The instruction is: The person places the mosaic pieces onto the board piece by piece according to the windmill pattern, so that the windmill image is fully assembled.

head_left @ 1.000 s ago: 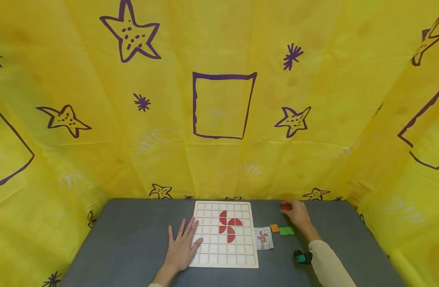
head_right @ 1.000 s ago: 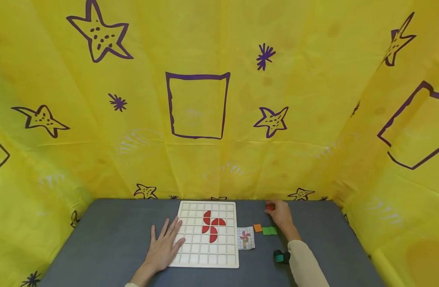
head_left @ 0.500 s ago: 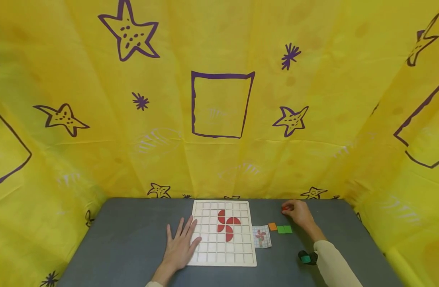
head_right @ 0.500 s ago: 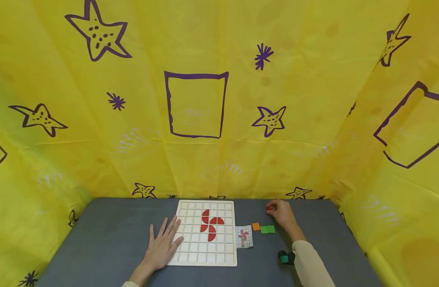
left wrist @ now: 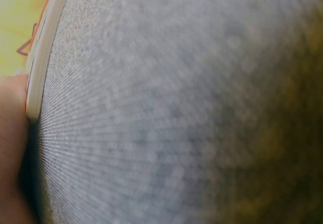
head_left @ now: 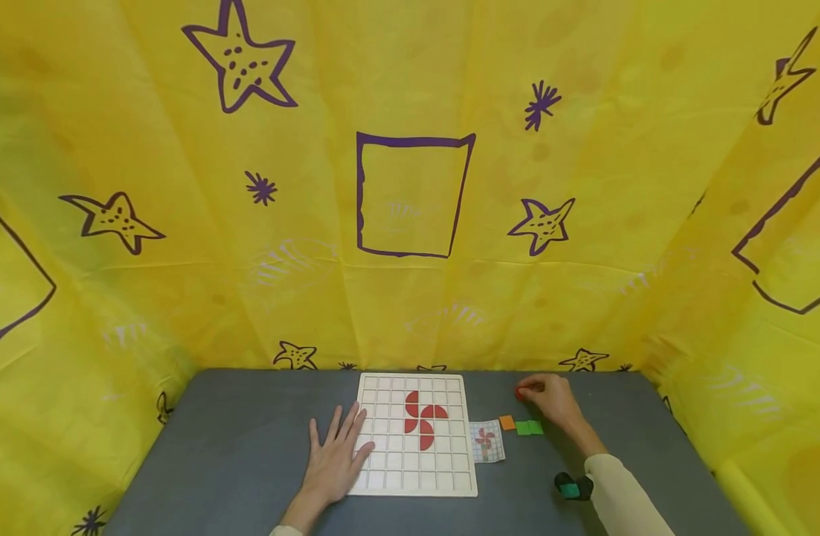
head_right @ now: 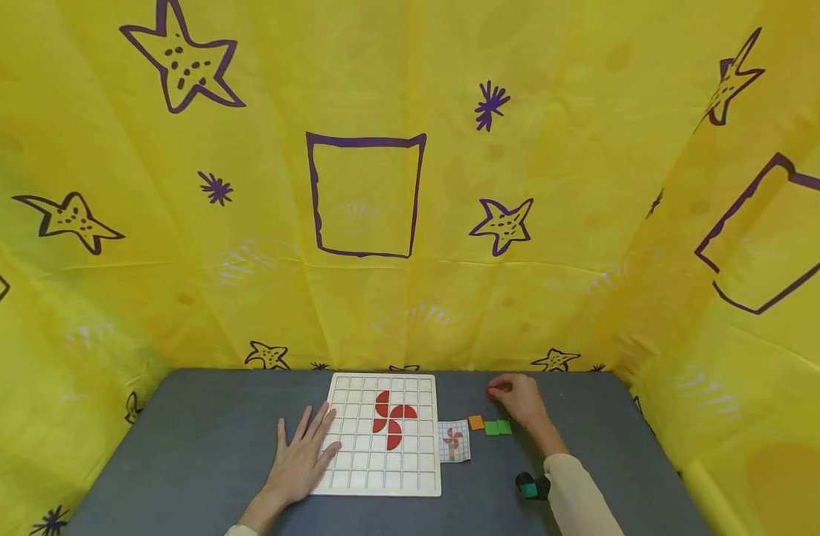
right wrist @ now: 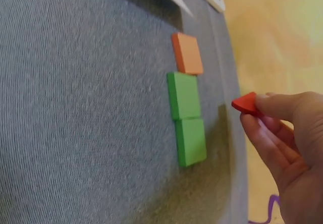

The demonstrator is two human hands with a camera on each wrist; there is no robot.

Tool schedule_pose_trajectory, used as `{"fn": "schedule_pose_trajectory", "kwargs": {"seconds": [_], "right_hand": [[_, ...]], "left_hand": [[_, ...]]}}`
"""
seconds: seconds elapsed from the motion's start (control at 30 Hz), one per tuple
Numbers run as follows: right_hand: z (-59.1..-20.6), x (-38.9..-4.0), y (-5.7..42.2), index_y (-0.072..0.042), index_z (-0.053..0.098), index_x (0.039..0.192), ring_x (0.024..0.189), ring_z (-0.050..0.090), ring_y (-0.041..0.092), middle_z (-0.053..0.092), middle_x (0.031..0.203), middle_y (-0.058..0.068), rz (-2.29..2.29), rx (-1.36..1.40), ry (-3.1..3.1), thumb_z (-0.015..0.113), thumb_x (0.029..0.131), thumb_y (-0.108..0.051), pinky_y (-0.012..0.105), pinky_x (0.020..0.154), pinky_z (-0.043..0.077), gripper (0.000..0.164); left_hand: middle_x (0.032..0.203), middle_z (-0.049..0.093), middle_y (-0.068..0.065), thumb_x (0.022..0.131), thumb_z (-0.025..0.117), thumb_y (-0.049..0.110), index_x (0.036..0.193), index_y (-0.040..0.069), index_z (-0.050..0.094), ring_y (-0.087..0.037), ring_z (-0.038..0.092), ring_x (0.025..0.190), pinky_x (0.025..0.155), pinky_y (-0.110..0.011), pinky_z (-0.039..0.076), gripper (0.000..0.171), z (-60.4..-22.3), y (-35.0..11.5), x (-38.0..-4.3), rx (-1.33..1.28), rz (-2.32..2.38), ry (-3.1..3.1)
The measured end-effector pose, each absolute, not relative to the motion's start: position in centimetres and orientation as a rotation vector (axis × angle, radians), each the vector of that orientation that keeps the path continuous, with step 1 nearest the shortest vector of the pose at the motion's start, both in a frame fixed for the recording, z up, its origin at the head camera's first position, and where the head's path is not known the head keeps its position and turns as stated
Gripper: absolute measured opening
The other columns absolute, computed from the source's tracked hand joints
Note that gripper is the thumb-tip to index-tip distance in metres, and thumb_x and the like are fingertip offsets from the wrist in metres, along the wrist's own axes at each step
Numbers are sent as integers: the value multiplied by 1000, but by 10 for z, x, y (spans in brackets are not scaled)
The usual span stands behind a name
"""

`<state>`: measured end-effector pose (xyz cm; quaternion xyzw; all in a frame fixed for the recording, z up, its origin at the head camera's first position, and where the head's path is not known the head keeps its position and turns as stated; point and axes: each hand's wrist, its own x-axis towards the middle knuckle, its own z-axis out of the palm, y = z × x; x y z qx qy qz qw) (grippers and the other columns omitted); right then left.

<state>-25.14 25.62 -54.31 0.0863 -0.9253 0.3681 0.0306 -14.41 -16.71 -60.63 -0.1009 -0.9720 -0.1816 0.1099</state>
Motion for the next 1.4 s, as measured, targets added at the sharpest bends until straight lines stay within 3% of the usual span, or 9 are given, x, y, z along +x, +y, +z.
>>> {"fn": "schedule_pose_trajectory", "kwargs": {"seconds": [0.27, 0.7, 1.0, 1.4], "right_hand": [[-535, -248, 242, -6, 78, 96, 81, 69, 20, 74, 89, 5, 1151, 270, -2825, 74, 88, -12, 37, 71, 57, 11], [-530, -242, 223, -4, 78, 95, 78, 69, 19, 75, 90, 10, 1384, 167, -2721, 76, 86, -13, 28, 65, 56, 13], [-532, -237, 207, 8, 74, 99, 74, 72, 31, 73, 87, 19, 1715, 77, -2622, 72, 87, -3, 41, 67, 59, 16], [-535, -229, 185, 7, 74, 95, 77, 72, 34, 73, 86, 19, 1807, 33, -2576, 73, 86, -2, 38, 67, 60, 13]], "left_hand": [[158, 33, -4, 99, 48, 49, 149, 15, 44, -38, 26, 144, 108, -73, 1, 60, -603, -166, -143, -292, -531, -2872], [160, 30, -3, 101, 43, 52, 152, 16, 39, -37, 22, 146, 109, -72, 0, 62, -597, -165, -143, -270, -489, -2961], [159, 31, -4, 100, 43, 51, 151, 16, 39, -37, 23, 146, 108, -73, 0, 62, -598, -166, -143, -269, -505, -2947], [159, 30, -3, 100, 44, 51, 152, 16, 39, -37, 22, 146, 108, -72, -1, 62, -597, -165, -142, -273, -535, -2943]]}}
